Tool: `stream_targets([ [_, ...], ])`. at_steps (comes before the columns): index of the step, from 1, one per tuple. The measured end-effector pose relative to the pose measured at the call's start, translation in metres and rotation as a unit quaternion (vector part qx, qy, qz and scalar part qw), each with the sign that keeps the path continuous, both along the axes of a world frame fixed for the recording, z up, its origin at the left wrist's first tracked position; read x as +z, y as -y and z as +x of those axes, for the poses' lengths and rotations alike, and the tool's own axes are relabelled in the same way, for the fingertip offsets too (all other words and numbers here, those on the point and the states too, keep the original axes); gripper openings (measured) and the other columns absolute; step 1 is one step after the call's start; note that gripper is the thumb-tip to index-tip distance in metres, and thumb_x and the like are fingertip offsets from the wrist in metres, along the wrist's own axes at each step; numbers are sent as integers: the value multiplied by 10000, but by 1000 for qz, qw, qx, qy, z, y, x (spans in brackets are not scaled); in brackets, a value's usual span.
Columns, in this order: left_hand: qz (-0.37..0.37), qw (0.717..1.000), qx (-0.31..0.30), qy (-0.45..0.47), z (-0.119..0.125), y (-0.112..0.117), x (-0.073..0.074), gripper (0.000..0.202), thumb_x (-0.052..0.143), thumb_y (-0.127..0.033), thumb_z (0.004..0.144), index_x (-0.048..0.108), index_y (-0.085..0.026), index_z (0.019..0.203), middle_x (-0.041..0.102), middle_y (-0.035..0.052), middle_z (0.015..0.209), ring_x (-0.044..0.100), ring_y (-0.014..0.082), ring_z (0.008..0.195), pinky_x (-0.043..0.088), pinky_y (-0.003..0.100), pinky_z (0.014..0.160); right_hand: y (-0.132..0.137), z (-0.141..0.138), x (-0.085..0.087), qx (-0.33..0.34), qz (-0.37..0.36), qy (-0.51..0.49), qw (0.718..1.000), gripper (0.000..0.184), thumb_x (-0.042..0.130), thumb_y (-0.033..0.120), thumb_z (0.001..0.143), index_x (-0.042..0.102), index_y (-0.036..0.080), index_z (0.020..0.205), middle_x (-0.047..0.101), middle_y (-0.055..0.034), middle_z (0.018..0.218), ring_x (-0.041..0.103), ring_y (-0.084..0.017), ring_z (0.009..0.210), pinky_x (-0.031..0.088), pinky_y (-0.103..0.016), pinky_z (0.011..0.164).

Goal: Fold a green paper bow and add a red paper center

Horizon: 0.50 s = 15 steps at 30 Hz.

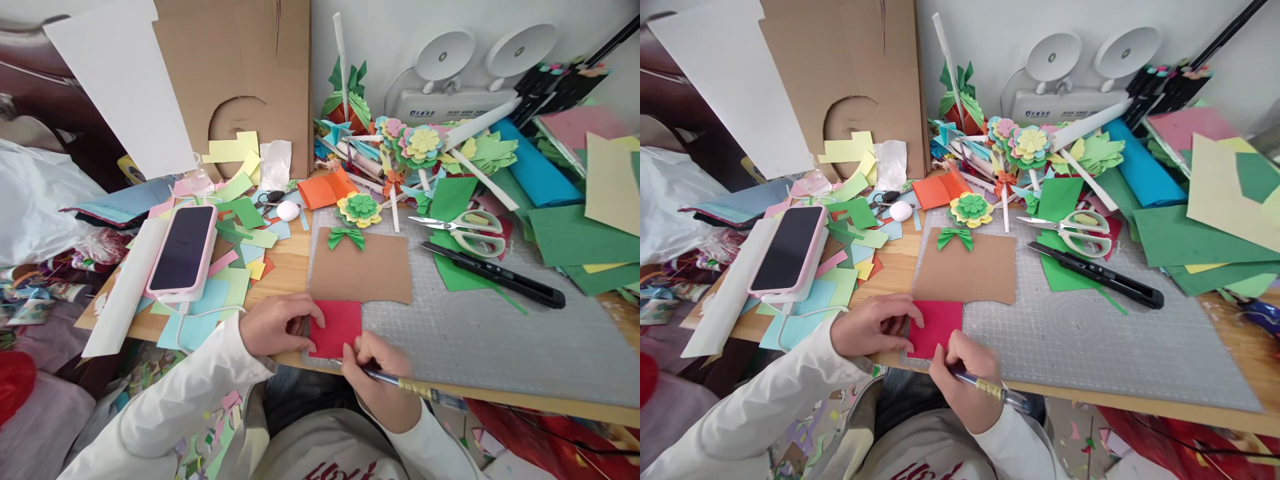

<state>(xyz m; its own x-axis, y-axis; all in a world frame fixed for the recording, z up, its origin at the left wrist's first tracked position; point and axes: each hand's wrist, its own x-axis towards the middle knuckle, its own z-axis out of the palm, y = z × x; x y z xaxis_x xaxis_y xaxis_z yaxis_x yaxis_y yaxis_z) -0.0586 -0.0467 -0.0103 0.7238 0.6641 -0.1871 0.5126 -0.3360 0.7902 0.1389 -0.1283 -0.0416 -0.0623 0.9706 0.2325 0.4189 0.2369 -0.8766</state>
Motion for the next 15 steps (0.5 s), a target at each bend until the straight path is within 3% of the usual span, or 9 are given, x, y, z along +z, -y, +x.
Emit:
stream_targets([
  [7, -7, 1000, 2, 2, 0, 0, -1, 268, 724, -331, 732, 633, -161, 917, 568, -11, 732, 484, 72, 525, 376, 178, 502, -2, 1, 1, -31, -44, -91, 994, 374, 529, 184, 833, 252, 225, 585, 269, 85, 519, 275, -76, 442, 282, -206, 419],
  [11, -15, 1000, 18, 16, 0, 1, -2, 262, 727, -335, 726, 637, -166, 904, 551, -16, 718, 475, 71, 532, 373, 169, 492, -4, 4, 6, -49, -47, -171, 983, 322, 561, 208, 847, 328, 224, 624, 361, 74, 538, 361, -88, 463, 347, -204, 435],
  [15, -46, 995, 64, 58, -1, 0, 0, 224, 650, -360, 800, 642, -157, 895, 562, 5, 745, 481, 79, 567, 385, 171, 500, -7, 23, 14, -64, -16, -110, 992, 130, 636, 226, 810, 508, 213, 786, 548, 5, 726, 549, -127, 622, 474, -219, 536],
])
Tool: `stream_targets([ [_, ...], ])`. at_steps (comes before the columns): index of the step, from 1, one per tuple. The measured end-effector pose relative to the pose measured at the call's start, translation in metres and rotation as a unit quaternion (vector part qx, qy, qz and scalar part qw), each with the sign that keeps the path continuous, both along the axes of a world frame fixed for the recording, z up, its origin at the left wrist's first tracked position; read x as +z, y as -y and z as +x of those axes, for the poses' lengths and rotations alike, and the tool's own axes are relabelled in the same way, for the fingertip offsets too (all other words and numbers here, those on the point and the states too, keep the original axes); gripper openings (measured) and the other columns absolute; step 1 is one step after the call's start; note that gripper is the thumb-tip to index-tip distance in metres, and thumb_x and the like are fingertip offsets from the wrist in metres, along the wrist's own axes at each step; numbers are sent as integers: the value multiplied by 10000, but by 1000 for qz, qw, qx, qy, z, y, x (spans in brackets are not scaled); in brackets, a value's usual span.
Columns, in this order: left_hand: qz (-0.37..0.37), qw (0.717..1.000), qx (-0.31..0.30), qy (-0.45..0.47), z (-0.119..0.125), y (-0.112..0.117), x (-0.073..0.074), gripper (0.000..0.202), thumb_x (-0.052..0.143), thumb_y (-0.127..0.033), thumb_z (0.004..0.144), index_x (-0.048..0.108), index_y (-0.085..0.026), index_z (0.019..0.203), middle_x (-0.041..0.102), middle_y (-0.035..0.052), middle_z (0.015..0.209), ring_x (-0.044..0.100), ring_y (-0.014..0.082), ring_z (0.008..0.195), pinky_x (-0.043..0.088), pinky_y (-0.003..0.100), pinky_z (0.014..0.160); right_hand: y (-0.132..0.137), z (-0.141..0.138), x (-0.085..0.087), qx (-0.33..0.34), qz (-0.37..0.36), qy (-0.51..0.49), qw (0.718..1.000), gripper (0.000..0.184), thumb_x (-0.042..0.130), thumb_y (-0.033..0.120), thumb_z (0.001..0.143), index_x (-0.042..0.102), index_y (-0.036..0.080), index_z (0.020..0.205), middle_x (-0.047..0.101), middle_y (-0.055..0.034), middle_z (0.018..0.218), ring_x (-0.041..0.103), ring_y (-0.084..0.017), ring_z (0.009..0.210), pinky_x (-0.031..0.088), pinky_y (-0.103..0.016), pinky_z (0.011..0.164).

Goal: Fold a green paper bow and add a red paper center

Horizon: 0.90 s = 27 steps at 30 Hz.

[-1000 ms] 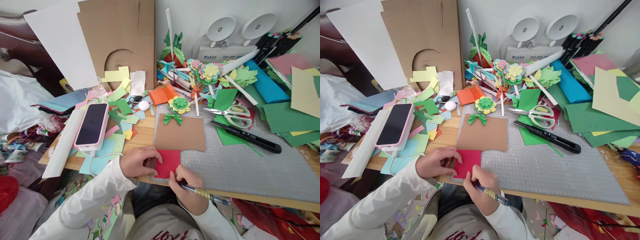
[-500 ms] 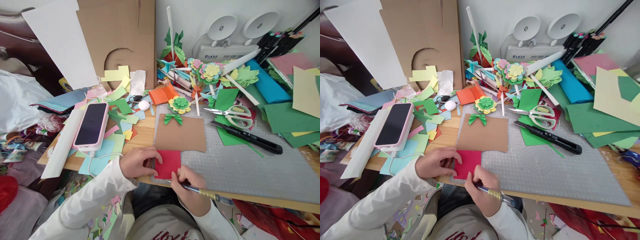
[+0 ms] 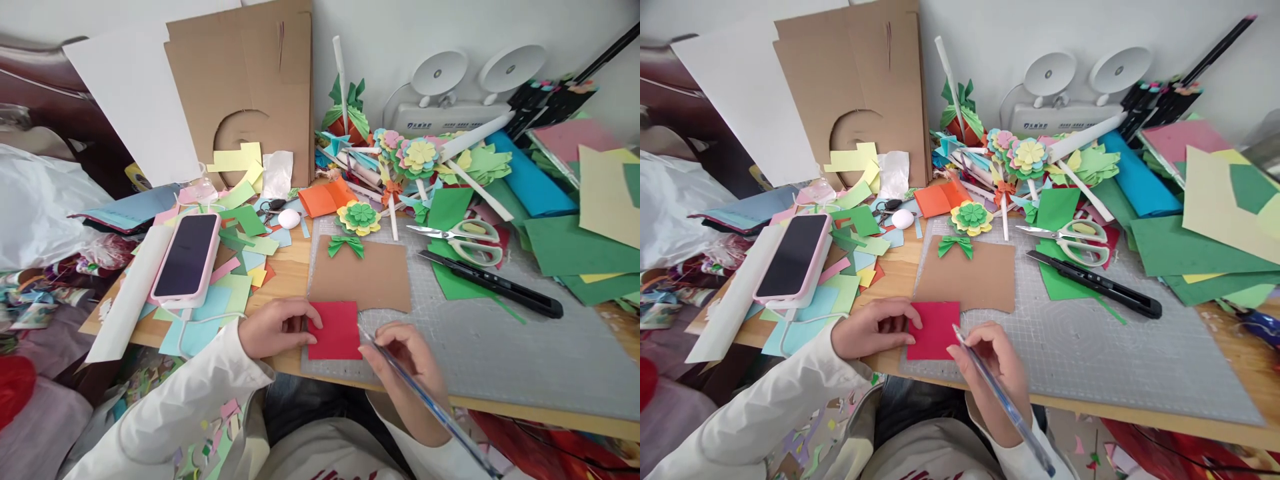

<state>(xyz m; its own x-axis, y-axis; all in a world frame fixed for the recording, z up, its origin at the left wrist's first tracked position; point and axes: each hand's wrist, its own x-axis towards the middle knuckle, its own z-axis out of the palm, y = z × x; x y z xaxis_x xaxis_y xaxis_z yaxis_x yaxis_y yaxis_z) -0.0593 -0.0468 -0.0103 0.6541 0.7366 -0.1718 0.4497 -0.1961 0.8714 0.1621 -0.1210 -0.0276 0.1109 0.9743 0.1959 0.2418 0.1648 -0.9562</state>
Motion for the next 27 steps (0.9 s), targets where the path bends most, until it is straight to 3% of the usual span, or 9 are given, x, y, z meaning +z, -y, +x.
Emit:
stream_targets([
  [2, -15, 999, 34, 17, 0, -1, 3, 226, 599, -363, 840, 636, -148, 897, 576, 18, 757, 490, 89, 586, 392, 183, 514, -5, 15, 3, 5, -6, 49, 999, 40, 554, 243, 874, 557, 217, 904, 623, -36, 861, 608, -139, 681, 510, -230, 577],
  [4, -21, 998, 61, 22, 1, -3, 9, 228, 568, -360, 861, 626, -143, 903, 580, 19, 735, 497, 96, 587, 406, 200, 537, -15, 30, 7, 29, -9, 109, 994, 161, 428, 247, 940, 585, 229, 967, 673, -42, 884, 642, -144, 689, 531, -247, 618],
  [7, -11, 996, 86, 21, 0, -8, 20, 210, 562, -334, 865, 589, -148, 958, 572, 12, 737, 515, 104, 604, 430, 220, 581, -38, 47, 11, 67, 42, 224, 971, 189, 418, 231, 940, 589, 232, 1020, 700, -63, 971, 672, -194, 868, 540, -313, 775],
  [12, 17, 994, 102, 32, -10, -18, 48, 299, 551, -308, 869, 458, -184, 1125, 526, -22, 710, 546, 119, 632, 439, 231, 593, -86, 55, 11, 129, 156, 370, 907, 200, 496, 167, 876, 543, 219, 1063, 609, -137, 1233, 580, -275, 1137, 497, -447, 922],
  [16, 23, 991, 133, 22, -21, -27, 66, 270, 513, -301, 899, 448, -181, 1132, 541, -18, 711, 546, 113, 622, 451, 245, 623, -112, 54, 2, 194, 170, 413, 874, 272, 550, 150, 840, 516, 192, 1106, 470, -170, 1393, 426, -298, 1299, 456, -506, 996],
  [21, -24, 982, 176, 66, -22, -44, 69, 265, 507, -364, 903, 514, -161, 1073, 536, -6, 711, 479, 97, 589, 418, 211, 539, -108, 57, -3, 247, 119, 441, 855, 269, 566, 123, 816, 526, 172, 1078, 421, -192, 1425, 370, -318, 1329, 426, -531, 1022],
  [27, -107, 960, 210, 152, -1, -76, 56, 276, 627, -353, 833, 582, -137, 1001, 563, -12, 681, 511, 92, 599, 417, 193, 557, -82, 76, 9, 308, 79, 395, 862, 430, 583, 22, 691, 508, 214, 1068, 432, -144, 1429, 414, -302, 1307, 473, -456, 992],
])
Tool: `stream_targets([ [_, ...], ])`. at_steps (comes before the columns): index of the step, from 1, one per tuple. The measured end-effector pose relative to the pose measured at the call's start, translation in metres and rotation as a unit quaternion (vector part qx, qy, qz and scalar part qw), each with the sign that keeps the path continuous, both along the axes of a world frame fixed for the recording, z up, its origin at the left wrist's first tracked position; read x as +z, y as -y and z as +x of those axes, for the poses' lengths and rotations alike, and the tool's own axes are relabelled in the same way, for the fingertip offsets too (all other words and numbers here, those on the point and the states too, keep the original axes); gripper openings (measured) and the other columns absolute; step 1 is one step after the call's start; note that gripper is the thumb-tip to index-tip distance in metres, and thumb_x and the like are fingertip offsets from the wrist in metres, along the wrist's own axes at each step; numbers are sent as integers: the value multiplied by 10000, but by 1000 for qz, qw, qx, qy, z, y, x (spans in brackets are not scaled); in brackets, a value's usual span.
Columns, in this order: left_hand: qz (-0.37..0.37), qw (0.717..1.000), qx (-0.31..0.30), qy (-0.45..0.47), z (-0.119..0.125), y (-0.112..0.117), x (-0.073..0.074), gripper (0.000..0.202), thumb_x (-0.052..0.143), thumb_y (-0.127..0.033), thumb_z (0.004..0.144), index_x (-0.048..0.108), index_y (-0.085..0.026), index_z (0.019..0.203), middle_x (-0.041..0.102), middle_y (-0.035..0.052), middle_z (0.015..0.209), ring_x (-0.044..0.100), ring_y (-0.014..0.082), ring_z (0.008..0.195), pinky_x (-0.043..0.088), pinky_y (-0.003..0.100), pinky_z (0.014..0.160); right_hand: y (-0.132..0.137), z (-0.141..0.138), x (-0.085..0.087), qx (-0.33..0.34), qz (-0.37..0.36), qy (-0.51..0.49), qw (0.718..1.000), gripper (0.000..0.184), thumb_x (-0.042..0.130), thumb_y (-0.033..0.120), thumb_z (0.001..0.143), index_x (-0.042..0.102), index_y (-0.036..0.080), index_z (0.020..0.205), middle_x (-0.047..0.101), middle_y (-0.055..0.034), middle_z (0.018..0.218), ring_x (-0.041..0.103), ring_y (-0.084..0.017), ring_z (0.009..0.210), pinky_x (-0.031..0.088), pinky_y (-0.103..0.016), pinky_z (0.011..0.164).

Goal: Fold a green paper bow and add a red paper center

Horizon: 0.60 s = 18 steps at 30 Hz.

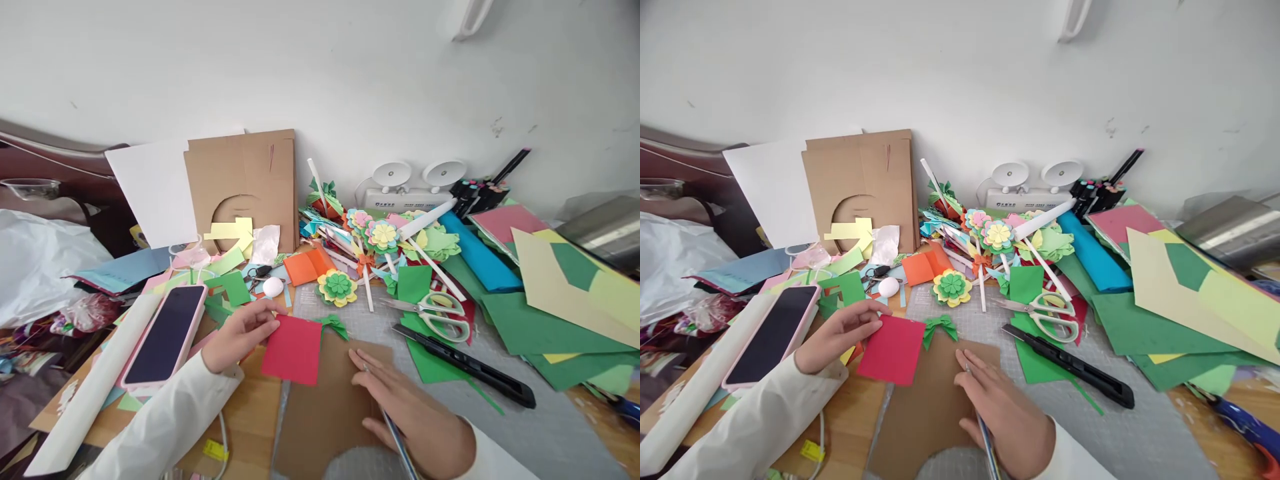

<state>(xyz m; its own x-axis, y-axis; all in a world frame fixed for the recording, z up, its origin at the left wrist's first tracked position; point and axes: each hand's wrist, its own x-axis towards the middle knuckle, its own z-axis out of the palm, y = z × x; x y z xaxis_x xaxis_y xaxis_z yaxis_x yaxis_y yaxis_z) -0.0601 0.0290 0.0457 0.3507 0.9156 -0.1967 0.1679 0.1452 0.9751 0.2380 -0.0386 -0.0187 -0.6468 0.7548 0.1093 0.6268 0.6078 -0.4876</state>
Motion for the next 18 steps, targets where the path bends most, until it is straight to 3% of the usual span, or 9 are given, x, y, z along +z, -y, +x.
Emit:
stream_targets([
  [2, -35, 996, 45, 70, 9, -14, -10, 243, 676, -278, 804, 613, -124, 981, 609, 7, 719, 560, 101, 671, 443, 192, 637, -6, 5, 11, -8, -5, -29, 1000, 406, 560, 63, 744, 476, 228, 1105, 495, -134, 1373, 496, -270, 1241, 502, -405, 953],
  [4, -91, 967, 123, 204, 19, -30, -21, 240, 715, -207, 760, 632, -110, 962, 653, 49, 836, 593, 117, 717, 464, 205, 662, -23, 5, 23, -20, 17, -36, 999, 309, 515, 115, 823, 461, 231, 1104, 535, -131, 1309, 529, -254, 1195, 484, -396, 958],
  [7, -94, 945, 163, 266, 30, -55, -36, 226, 681, -185, 760, 624, -126, 971, 658, 71, 949, 625, 154, 805, 499, 262, 732, -63, -5, 33, -76, 86, -60, 992, 299, 475, 140, 862, 410, 197, 1149, 600, -126, 1100, 572, -239, 1085, 477, -376, 928],
  [10, -82, 925, 196, 315, 38, -76, -48, 183, 632, -151, 770, 619, -146, 953, 655, 59, 984, 627, 160, 856, 509, 302, 795, -103, -24, 25, -145, 101, -41, 983, 234, 546, 175, 820, 438, 165, 1027, 580, -134, 992, 569, -279, 999, 480, -401, 866],
  [13, -69, 909, 225, 344, 43, -96, -55, 168, 622, -145, 768, 620, -145, 936, 664, 48, 917, 630, 143, 799, 510, 280, 763, -130, -42, 9, -188, 98, -21, 977, 309, 644, 222, 741, 437, 141, 956, 556, -173, 962, 548, -340, 972, 472, -458, 822],
  [18, -38, 894, 263, 361, 49, -123, -63, 146, 626, -103, 753, 617, -138, 894, 682, 39, 862, 626, 119, 772, 482, 224, 743, -143, -54, 3, -196, 87, 6, 977, 364, 686, 243, 684, 429, 147, 923, 562, -168, 920, 543, -350, 937, 456, -462, 808],
])
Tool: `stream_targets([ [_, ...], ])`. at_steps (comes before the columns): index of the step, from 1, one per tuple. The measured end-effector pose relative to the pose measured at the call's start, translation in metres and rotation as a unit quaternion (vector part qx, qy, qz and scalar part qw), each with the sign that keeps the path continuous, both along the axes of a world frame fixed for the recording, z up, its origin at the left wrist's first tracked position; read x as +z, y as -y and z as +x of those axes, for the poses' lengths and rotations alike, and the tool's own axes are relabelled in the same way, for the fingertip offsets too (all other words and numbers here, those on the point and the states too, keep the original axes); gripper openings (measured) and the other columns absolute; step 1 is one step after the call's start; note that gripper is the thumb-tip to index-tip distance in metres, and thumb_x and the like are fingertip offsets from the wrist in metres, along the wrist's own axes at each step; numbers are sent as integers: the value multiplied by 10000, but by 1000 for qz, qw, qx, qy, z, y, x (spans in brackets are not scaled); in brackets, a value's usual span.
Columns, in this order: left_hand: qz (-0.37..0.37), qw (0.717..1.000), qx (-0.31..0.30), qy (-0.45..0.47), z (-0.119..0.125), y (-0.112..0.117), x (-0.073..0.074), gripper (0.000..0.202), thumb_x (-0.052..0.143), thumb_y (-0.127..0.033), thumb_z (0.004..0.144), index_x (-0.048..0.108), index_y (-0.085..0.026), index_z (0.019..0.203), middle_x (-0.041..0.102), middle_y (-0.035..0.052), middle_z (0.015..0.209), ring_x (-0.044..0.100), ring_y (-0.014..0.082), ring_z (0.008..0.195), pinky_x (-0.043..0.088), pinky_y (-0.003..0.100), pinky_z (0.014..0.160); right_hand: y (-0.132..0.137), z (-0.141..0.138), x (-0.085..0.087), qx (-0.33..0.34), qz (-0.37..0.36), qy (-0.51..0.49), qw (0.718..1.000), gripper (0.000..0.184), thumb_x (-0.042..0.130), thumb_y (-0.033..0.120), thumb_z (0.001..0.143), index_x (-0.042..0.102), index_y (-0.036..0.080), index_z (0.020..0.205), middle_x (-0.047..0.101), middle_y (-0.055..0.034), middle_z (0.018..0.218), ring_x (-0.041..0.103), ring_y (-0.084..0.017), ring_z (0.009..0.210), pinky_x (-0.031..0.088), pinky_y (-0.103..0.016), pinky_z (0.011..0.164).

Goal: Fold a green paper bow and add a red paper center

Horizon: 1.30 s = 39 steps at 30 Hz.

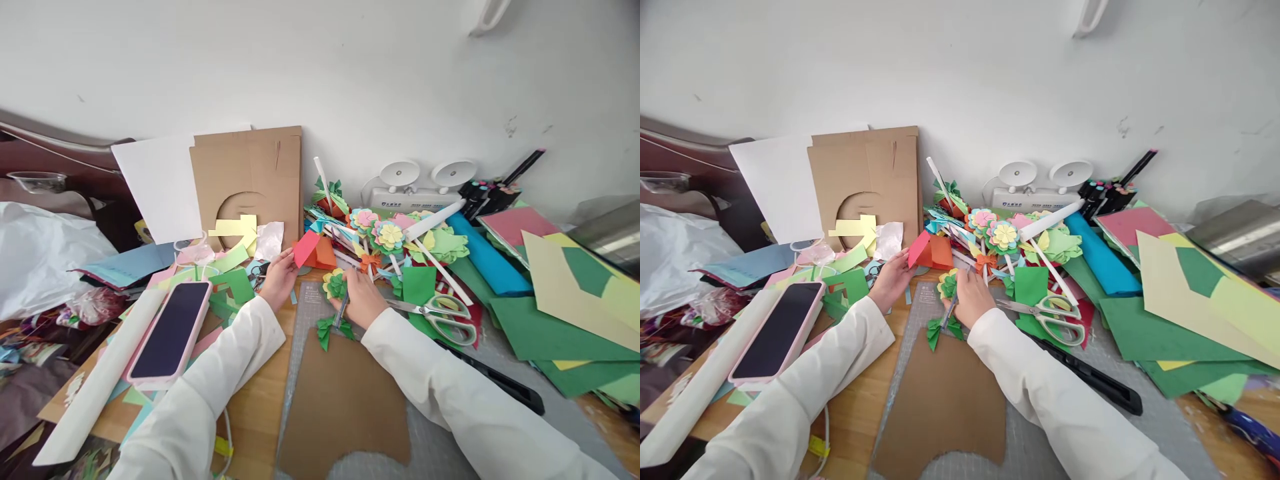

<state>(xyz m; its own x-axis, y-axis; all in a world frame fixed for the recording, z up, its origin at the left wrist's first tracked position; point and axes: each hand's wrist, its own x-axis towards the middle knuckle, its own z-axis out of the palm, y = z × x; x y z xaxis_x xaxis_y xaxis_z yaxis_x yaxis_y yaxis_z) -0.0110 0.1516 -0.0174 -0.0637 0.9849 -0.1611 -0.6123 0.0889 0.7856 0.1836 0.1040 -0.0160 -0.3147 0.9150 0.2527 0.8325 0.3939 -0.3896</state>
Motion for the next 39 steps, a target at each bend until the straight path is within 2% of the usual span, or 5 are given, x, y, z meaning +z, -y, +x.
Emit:
stream_targets([
  [6, -3, 999, 12, -42, 1, -2, 3, 141, 644, -113, 732, 625, -127, 872, 674, 31, 798, 599, 96, 678, 462, 205, 673, 16, 9, 13, 56, -30, 7, 998, 378, 690, 263, 654, 415, 175, 897, 567, -122, 890, 558, -293, 867, 466, -390, 757],
  [17, 26, 969, -49, -240, -13, 52, 30, 294, 732, -263, 683, 633, -143, 932, 607, -16, 677, 566, 107, 666, 426, 195, 620, 64, 24, 28, 171, -115, -14, 978, 491, 769, 344, 601, 416, 207, 913, 595, -41, 836, 596, -209, 754, 504, -310, 651],
  [26, 58, 945, -153, -282, -16, 65, 20, 340, 683, -325, 756, 625, -140, 1035, 606, 14, 764, 582, 139, 718, 472, 250, 678, 42, 36, 22, 190, 148, -53, 969, 242, 557, 126, 830, 500, 193, 1056, 473, -169, 1358, 446, -292, 1239, 436, -474, 977],
  [32, 69, 942, -166, -282, -18, 65, 11, 367, 675, -340, 784, 609, -148, 1090, 647, 37, 814, 599, 155, 781, 462, 262, 741, 25, 26, 11, 316, 160, -72, 932, 244, 417, 29, 887, 591, 183, 964, 574, -145, 1278, 467, -243, 1231, 492, -429, 951],
  [39, 4, 965, -199, -170, -19, 70, 7, 501, 681, -349, 780, 485, -211, 1220, 649, 89, 1052, 639, 195, 900, 494, 336, 805, 31, 19, -1, 281, 137, -146, 939, 216, 462, 61, 893, 621, 183, 974, 675, -119, 1064, 582, -221, 1029, 540, -396, 846],
])
